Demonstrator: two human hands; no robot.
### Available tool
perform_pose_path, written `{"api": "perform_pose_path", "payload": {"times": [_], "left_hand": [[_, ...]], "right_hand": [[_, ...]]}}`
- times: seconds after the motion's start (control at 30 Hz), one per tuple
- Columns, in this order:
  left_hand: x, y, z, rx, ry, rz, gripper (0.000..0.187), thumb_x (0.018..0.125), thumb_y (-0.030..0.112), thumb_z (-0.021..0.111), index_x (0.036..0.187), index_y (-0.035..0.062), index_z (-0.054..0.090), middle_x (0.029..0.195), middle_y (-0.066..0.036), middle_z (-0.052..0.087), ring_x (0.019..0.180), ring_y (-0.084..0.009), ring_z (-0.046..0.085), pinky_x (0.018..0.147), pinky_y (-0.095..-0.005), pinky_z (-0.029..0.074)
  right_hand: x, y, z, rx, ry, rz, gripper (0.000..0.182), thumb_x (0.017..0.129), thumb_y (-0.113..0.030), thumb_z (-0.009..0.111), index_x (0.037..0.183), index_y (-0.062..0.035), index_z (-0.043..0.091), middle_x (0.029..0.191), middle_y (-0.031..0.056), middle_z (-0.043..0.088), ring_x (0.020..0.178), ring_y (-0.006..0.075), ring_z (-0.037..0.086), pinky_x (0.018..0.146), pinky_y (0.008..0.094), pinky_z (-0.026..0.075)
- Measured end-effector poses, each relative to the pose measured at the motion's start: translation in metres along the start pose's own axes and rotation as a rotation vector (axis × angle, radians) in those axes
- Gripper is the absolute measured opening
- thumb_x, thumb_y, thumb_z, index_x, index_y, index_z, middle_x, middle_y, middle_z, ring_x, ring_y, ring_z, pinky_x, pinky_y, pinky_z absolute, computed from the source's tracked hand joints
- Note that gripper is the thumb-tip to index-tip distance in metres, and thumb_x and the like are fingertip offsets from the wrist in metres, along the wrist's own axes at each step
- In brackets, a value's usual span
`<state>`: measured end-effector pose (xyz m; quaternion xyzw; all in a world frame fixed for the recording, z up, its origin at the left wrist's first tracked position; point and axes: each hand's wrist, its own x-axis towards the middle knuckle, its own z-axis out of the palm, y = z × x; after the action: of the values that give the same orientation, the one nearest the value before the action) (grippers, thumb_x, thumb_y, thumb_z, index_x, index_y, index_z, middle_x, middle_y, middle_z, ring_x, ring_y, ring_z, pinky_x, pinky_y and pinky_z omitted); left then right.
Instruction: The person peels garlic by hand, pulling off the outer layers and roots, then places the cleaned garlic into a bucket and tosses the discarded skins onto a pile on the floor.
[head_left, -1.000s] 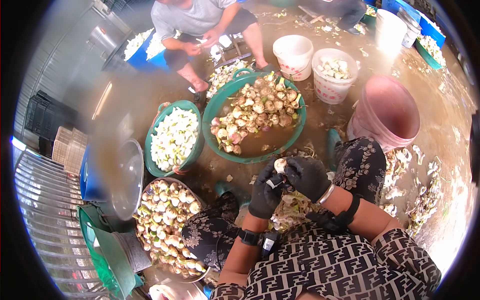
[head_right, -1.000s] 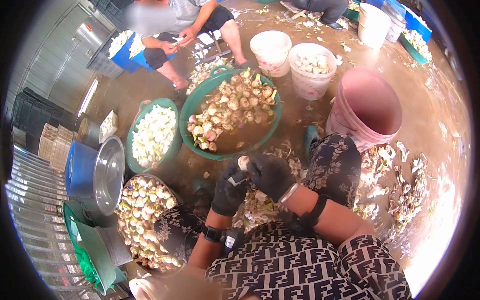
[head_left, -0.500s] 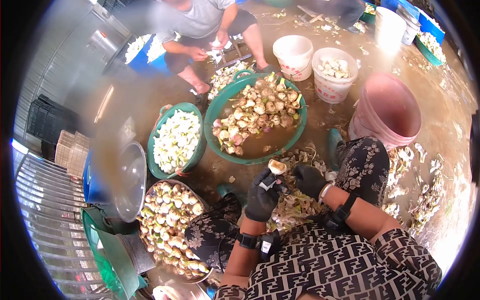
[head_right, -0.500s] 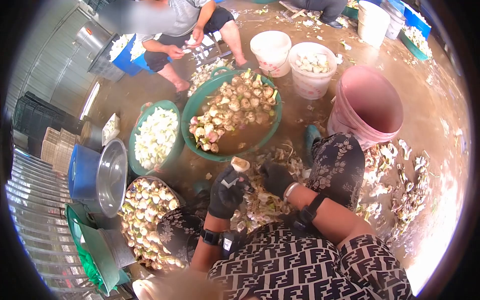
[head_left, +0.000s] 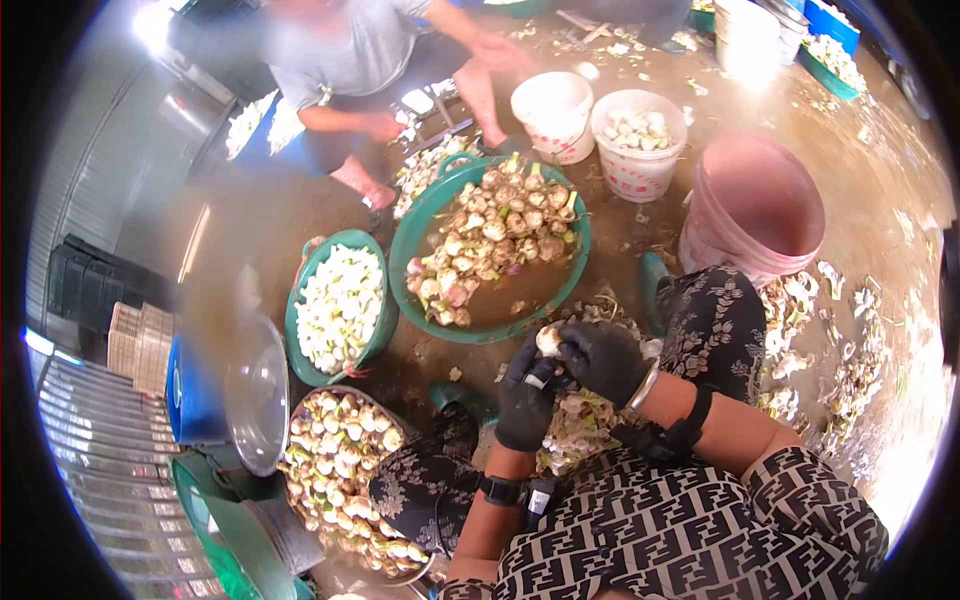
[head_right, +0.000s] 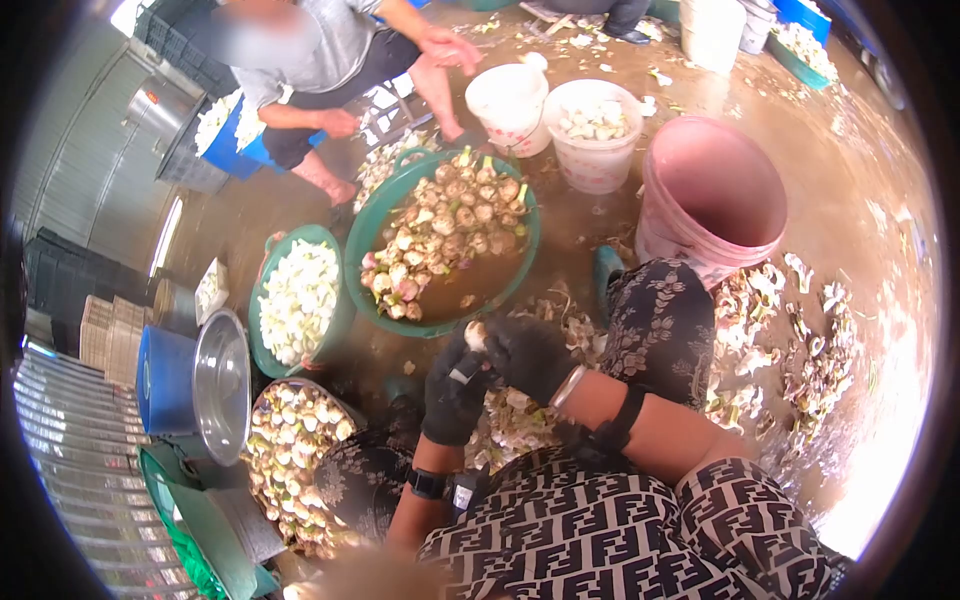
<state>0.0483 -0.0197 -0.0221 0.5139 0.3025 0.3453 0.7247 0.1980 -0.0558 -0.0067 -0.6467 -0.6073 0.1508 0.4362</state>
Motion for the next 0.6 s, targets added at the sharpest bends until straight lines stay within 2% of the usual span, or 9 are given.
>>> {"api": "perform_pose_path", "payload": {"times": [0.17,0.3,0.37,0.4,0.43,0.5,0.53,0.57,0.6], "left_hand": [[0.002,0.011,0.000,0.534,-0.108,0.225,0.041,0.090,0.012,0.045,0.127,-0.0048,0.042,0.096,-0.006,0.059,0.078,-0.0101,0.054,0.067,-0.0239,0.048],[-0.006,0.017,0.010,0.093,-0.004,-0.045,0.038,0.089,0.009,0.046,0.123,-0.0068,0.044,0.095,-0.009,0.060,0.077,-0.0113,0.056,0.068,-0.0243,0.048],[-0.007,0.015,0.008,0.166,-0.024,0.029,0.036,0.088,0.007,0.047,0.121,-0.0071,0.046,0.097,-0.010,0.060,0.077,-0.0122,0.057,0.068,-0.0245,0.048],[-0.006,0.009,0.003,0.217,0.008,0.057,0.035,0.088,0.007,0.047,0.120,-0.0061,0.048,0.097,-0.010,0.060,0.078,-0.0124,0.057,0.068,-0.0249,0.049],[-0.007,0.006,-0.002,0.269,0.041,0.086,0.033,0.087,0.007,0.048,0.118,-0.0051,0.050,0.097,-0.010,0.060,0.078,-0.0126,0.057,0.068,-0.0253,0.049],[-0.008,0.016,-0.002,0.440,0.062,0.148,0.032,0.087,0.007,0.049,0.117,-0.0044,0.052,0.096,-0.010,0.061,0.079,-0.0125,0.058,0.068,-0.0257,0.049],[-0.005,0.019,-0.002,0.599,0.077,0.221,0.031,0.087,0.007,0.050,0.116,-0.0037,0.053,0.096,-0.010,0.061,0.079,-0.0124,0.058,0.068,-0.0260,0.048],[0.000,0.014,-0.007,0.757,0.036,0.385,0.030,0.087,0.009,0.051,0.114,-0.0034,0.054,0.094,-0.010,0.061,0.079,-0.0125,0.058,0.068,-0.0267,0.049],[0.001,0.010,-0.011,0.735,-0.027,0.328,0.031,0.087,0.010,0.051,0.115,-0.0036,0.053,0.093,-0.010,0.061,0.079,-0.0128,0.058,0.068,-0.0271,0.049]], "right_hand": [[-0.004,0.005,0.000,-0.059,-0.043,0.048,0.015,0.077,-0.019,0.057,0.080,-0.0045,0.057,0.072,0.0163,0.059,0.067,0.0347,0.058,0.059,0.0441,0.045],[0.019,0.029,-0.005,-0.064,-0.040,0.089,0.014,0.076,-0.018,0.056,0.077,-0.0042,0.056,0.071,0.0189,0.058,0.066,0.0371,0.055,0.061,0.0469,0.043],[0.030,0.039,-0.013,-0.062,0.079,0.195,0.010,0.075,-0.015,0.053,0.077,-0.0044,0.055,0.071,0.0178,0.058,0.069,0.0380,0.055,0.063,0.0465,0.043],[0.033,0.045,-0.011,-0.085,-0.137,0.275,0.018,0.072,-0.011,0.054,0.088,-0.0039,0.058,0.081,0.0187,0.061,0.078,0.0378,0.057,0.071,0.0441,0.045],[0.028,0.048,-0.008,-0.079,-0.140,0.271,0.018,0.072,-0.011,0.054,0.088,-0.0039,0.058,0.081,0.0187,0.061,0.078,0.0378,0.057,0.071,0.0441,0.045],[0.013,0.052,-0.006,0.084,-0.454,0.036,0.038,0.069,-0.005,0.055,0.107,-0.0047,0.057,0.095,0.0206,0.061,0.089,0.0328,0.060,0.077,0.0366,0.047],[0.007,0.060,0.000,0.394,-0.471,0.089,0.054,0.067,-0.003,0.057,0.120,-0.0044,0.049,0.108,0.0163,0.060,0.100,0.0265,0.058,0.087,0.0339,0.044],[0.004,0.052,0.000,0.686,-0.430,0.179,0.050,0.072,-0.007,0.062,0.120,-0.0024,0.050,0.107,0.0115,0.060,0.103,0.0225,0.056,0.091,0.0324,0.042],[0.001,0.043,-0.001,0.818,-0.454,0.234,0.045,0.075,-0.011,0.063,0.118,-0.0022,0.050,0.103,0.0100,0.060,0.098,0.0204,0.057,0.086,0.0307,0.044]]}}
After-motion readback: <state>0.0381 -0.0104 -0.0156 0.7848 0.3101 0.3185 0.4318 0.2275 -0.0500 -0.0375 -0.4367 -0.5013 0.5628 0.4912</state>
